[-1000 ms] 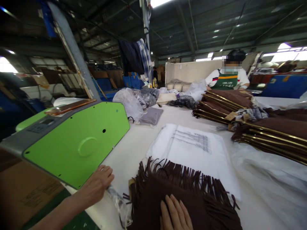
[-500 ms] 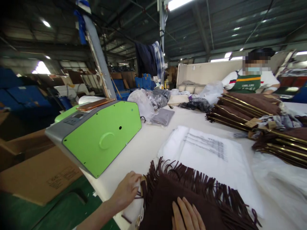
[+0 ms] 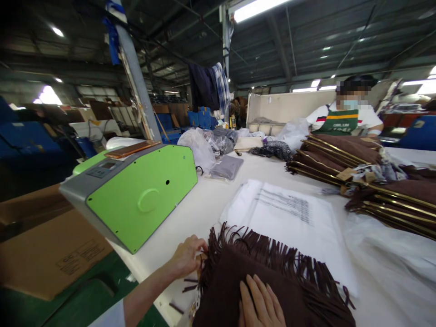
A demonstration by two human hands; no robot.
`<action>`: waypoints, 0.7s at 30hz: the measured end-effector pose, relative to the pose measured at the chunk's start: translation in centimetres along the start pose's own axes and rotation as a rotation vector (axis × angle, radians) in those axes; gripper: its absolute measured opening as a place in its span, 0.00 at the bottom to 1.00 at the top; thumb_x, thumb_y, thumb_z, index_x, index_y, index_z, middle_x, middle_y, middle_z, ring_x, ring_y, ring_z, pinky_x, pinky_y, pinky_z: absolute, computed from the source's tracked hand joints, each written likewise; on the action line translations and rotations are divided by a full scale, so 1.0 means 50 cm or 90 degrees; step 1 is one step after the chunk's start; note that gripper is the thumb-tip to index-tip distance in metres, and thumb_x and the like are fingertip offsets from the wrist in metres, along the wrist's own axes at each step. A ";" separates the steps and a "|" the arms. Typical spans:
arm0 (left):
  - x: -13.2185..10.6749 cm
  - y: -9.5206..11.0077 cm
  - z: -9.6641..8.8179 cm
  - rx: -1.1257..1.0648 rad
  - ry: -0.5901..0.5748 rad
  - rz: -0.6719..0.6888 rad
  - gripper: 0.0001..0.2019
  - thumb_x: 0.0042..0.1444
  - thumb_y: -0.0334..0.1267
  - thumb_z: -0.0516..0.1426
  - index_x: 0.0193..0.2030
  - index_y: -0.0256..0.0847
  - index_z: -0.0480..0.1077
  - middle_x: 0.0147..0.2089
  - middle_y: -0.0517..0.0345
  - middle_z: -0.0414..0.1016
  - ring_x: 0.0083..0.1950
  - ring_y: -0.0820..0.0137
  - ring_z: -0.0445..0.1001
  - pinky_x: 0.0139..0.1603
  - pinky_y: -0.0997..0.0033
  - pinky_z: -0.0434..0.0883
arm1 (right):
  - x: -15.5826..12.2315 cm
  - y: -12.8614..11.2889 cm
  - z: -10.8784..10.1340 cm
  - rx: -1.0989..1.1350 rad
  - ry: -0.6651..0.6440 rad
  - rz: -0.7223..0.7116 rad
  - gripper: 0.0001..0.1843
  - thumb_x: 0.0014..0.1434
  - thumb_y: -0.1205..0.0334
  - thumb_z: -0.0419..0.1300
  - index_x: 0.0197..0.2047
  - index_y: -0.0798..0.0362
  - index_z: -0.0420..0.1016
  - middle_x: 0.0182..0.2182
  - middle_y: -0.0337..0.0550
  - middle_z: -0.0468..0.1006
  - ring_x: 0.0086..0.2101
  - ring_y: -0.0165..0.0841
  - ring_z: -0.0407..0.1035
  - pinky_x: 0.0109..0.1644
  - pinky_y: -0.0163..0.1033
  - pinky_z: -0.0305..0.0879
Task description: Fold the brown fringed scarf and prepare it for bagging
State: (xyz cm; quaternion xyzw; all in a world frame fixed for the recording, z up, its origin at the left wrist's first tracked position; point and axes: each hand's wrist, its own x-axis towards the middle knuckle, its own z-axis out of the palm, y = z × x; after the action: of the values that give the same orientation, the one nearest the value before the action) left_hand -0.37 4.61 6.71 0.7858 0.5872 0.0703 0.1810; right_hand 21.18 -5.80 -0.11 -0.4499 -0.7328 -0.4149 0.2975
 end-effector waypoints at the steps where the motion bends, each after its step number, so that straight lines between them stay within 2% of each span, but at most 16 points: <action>1: 0.002 0.000 -0.002 -0.002 -0.005 -0.001 0.11 0.43 0.35 0.59 0.37 0.46 0.71 0.41 0.58 0.69 0.46 0.64 0.67 0.43 0.66 0.63 | 0.002 -0.003 -0.003 0.009 -0.010 0.014 0.14 0.59 0.64 0.48 0.41 0.55 0.73 0.38 0.45 0.79 0.40 0.36 0.72 0.46 0.42 0.62; 4: 0.008 0.003 -0.009 -0.010 -0.017 -0.015 0.10 0.41 0.32 0.59 0.33 0.42 0.70 0.40 0.56 0.69 0.44 0.63 0.68 0.41 0.67 0.63 | 0.008 -0.010 -0.012 0.034 -0.036 0.058 0.15 0.58 0.66 0.48 0.43 0.55 0.73 0.41 0.45 0.79 0.42 0.36 0.72 0.48 0.42 0.61; 7: 0.013 0.008 -0.013 -0.033 -0.021 -0.046 0.09 0.36 0.29 0.59 0.29 0.39 0.68 0.36 0.57 0.69 0.40 0.64 0.68 0.36 0.69 0.61 | 0.008 -0.013 -0.018 0.033 -0.050 0.065 0.15 0.58 0.65 0.48 0.44 0.56 0.72 0.42 0.45 0.78 0.44 0.36 0.71 0.49 0.41 0.61; 10: 0.012 0.006 -0.007 -0.080 -0.022 -0.087 0.10 0.31 0.24 0.58 0.23 0.38 0.64 0.26 0.63 0.65 0.31 0.69 0.66 0.28 0.73 0.57 | 0.006 -0.015 -0.020 0.053 -0.051 0.079 0.15 0.59 0.64 0.49 0.45 0.55 0.72 0.43 0.45 0.78 0.45 0.35 0.70 0.50 0.40 0.60; 13: 0.005 -0.005 0.002 -0.165 -0.016 -0.101 0.11 0.30 0.23 0.57 0.21 0.39 0.60 0.20 0.68 0.60 0.25 0.74 0.61 0.24 0.76 0.54 | 0.007 -0.017 -0.022 0.078 -0.044 0.099 0.15 0.59 0.65 0.49 0.45 0.54 0.72 0.43 0.45 0.78 0.46 0.35 0.69 0.51 0.40 0.60; 17: -0.027 -0.039 -0.011 -0.302 0.003 -0.103 0.11 0.34 0.28 0.54 0.28 0.40 0.59 0.19 0.70 0.59 0.22 0.75 0.60 0.23 0.77 0.56 | 0.010 -0.022 -0.028 0.068 -0.050 0.114 0.15 0.59 0.65 0.49 0.44 0.55 0.72 0.43 0.45 0.78 0.45 0.35 0.70 0.51 0.40 0.61; 21: -0.096 -0.102 -0.037 -0.367 0.056 -0.108 0.13 0.39 0.35 0.53 0.36 0.41 0.59 0.19 0.70 0.60 0.24 0.73 0.63 0.26 0.76 0.59 | 0.010 -0.024 -0.031 0.078 -0.058 0.126 0.15 0.59 0.65 0.48 0.45 0.56 0.72 0.44 0.46 0.77 0.46 0.37 0.69 0.51 0.42 0.61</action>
State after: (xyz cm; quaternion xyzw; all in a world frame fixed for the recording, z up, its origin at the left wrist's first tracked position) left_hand -6.96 1.69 7.03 0.6463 0.6140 0.2523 0.3763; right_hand 19.98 -7.25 0.64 -0.5196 -0.7215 -0.3173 0.3299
